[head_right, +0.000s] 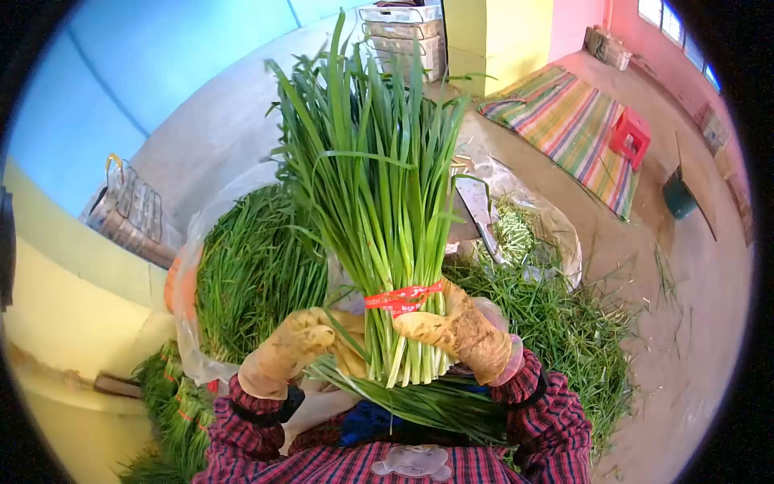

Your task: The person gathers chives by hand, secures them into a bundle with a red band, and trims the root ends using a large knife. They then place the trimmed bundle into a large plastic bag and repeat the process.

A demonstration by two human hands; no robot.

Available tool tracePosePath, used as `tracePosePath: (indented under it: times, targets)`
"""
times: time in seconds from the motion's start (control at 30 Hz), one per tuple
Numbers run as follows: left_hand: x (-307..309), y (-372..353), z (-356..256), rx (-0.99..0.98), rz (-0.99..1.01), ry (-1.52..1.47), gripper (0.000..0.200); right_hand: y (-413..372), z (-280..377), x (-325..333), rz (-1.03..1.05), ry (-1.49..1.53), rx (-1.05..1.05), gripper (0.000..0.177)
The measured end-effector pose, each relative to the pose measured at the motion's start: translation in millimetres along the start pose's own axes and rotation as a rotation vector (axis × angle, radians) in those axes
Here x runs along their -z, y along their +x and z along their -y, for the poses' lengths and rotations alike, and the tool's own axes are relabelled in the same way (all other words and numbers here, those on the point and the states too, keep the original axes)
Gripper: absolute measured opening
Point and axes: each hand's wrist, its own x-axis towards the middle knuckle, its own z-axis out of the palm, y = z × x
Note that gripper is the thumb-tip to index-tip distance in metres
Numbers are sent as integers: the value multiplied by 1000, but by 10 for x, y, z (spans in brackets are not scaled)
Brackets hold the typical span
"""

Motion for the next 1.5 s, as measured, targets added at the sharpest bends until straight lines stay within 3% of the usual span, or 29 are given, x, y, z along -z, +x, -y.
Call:
tracePosePath:
  times: [0.03, 0.1, 0.13, 0.17, 0.23, 0.3, 0.33, 0.43, 0.47, 0.5, 0.6, 0.63, 0.7, 0.73, 0.77, 0.83, 0.87, 0.9, 0.93, 1.03, 1.07, 1.1, 1.17, 1.23, 1.3, 1.37, 1.4, 1.43, 1.5]
  targets:
    - [-6, -18, -25, -62, -21, -150, 32, 3, 24, -21, 0, -12, 1, 55]
    - [8, 5, -22, -79, -55, -126, 31, 33, 68, -74, 18, -258, 45, 55]
    - [32, 29, 31, -157, -247, -102, 30, 19, 62, -186, 24, -51, 108, 54]
    - [77, 24, 74, -233, -444, -79, 28, 18, 29, -233, 40, -61, 109, 54]
    - [202, -94, 81, -313, -505, -56, 30, 31, -54, -256, -1, -8, 127, 52]
    - [308, -297, 74, -185, -260, -63, 35, 8, -115, -224, 9, 17, 123, 51]
    - [328, -370, 36, -23, -116, -24, 44, 18, -159, -187, 31, 26, 82, 52]
    - [-2, -392, 29, -244, -70, -101, 56, 94, 16, -352, 129, 82, -41, 59]
    - [30, -353, 136, -329, 35, -158, 62, 124, 39, -463, 170, -41, 74, 63]
    - [80, -342, 286, -333, 15, -153, 62, 142, 71, -599, 212, -159, 192, 67]
    - [-14, -494, 432, -498, -202, -146, 61, 117, 205, -1048, 284, -171, 133, 80]
    - [18, -555, 592, -495, -249, -146, 61, 124, 212, -1162, 331, -98, 82, 83]
    - [239, -689, 1190, -372, -395, -273, 60, 155, 318, -1189, 447, -243, -16, 84]
    - [333, -737, 1388, -533, -328, -202, 59, 183, 244, -1112, 454, -469, 107, 84]
    - [428, -701, 1572, -530, -387, -211, 59, 206, 162, -1108, 452, -690, 244, 85]
    - [610, -636, 1784, -580, -222, -518, 79, 132, 108, -1237, 440, -329, 252, 88]
    - [468, -893, 1300, -634, -272, -605, 80, 99, 47, -1212, 383, -132, 171, 84]
    - [216, -1203, 703, -687, -314, -687, 81, 138, 64, -1145, 351, -161, 224, 78]
    - [111, -1358, 561, -748, -524, -683, 86, 161, 51, -1070, 287, -204, 241, 72]
    - [322, -1925, 827, -811, -711, -723, 88, 314, -119, -661, 136, -306, 220, 63]
    - [329, -2121, 887, -804, -879, -693, 86, 385, -210, -498, 44, -366, 187, 61]
    - [337, -2329, 947, -791, -1047, -661, 84, 430, -298, -353, 54, -367, 181, 61]
    - [455, -2775, 1104, -894, -1071, -660, 75, 471, -453, -95, -30, -181, 91, 56]
    - [493, -3160, 1080, -897, -1341, -502, 68, 484, -550, 34, -4, -310, 107, 56]
    - [575, -3517, 979, -931, -1437, -403, 63, 479, -639, 140, 20, -434, 125, 55]
    - [789, -4018, 1058, -934, -1516, -284, 61, 457, -719, 209, 98, -166, 144, 57]
    - [853, -4182, 1026, -930, -1590, -242, 59, 460, -633, 106, 33, -358, 67, 67]
    - [908, -4339, 1000, -925, -1665, -199, 58, 468, -668, 104, 32, -357, 66, 67]
    - [1097, -4787, 1054, -942, -1636, -298, 53, 514, -746, 190, 27, -208, 110, 63]
